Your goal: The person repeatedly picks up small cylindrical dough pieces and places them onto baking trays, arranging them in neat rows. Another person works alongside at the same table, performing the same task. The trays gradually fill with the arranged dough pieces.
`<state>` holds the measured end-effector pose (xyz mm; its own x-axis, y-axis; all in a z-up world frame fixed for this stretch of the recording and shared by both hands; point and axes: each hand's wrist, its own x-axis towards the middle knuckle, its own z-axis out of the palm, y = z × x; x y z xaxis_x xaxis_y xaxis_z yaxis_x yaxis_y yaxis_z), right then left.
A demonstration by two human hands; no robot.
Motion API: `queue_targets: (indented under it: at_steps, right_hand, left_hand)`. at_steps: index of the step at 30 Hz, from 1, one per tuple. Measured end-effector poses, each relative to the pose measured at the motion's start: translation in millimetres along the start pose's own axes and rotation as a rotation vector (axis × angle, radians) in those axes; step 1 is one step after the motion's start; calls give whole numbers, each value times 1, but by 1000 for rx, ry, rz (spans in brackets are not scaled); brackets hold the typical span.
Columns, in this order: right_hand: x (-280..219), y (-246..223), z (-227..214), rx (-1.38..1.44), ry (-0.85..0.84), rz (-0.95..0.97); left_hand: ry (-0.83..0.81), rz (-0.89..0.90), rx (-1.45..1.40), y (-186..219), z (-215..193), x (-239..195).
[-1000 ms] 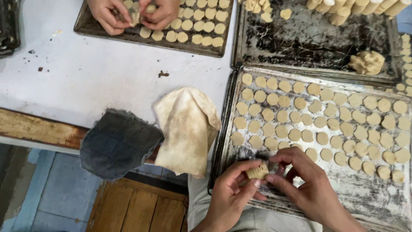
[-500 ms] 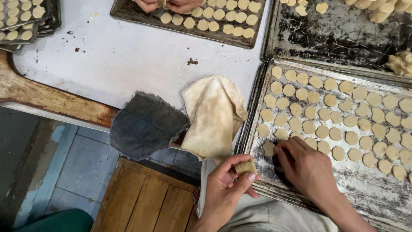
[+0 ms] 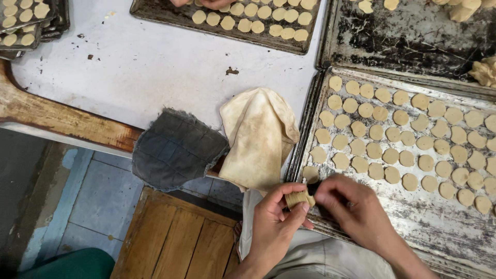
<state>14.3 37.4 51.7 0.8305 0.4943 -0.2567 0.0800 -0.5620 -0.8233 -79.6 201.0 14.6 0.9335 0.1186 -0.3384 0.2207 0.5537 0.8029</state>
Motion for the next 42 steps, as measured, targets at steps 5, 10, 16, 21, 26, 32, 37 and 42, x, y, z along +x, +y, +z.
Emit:
queue_targets:
  at_steps: [5,10,16,21,26,32,37,42]
  right_hand:
    - [-9,-3,0,60,-24,-125]
    - [8,10,-10,-487,172,44]
    - [-15,16,-17,3,13,-203]
    - [-8,26,-35,-349,223,-95]
    - [-36,23,-30,-23,-17,96]
    - [-26,49,-48,-547,293,50]
    - [-46,49,-49,-95,51,119]
    - [-46,47,-54,-67,180,108]
  left_hand:
    - [-11,18,37,-5,4,1]
    - [-6,-5,64,-7,9,2]
    - [-91,-27,12,-17,14,2]
    - [-110,-69,26,-17,23,3]
    - [-182,-112,17,-23,34,6]
    - [-201,-108,1,-24,50,9]
    - [-230,-147,-6,-28,57,11]
    - [-213,-149,16,-37,61,13]
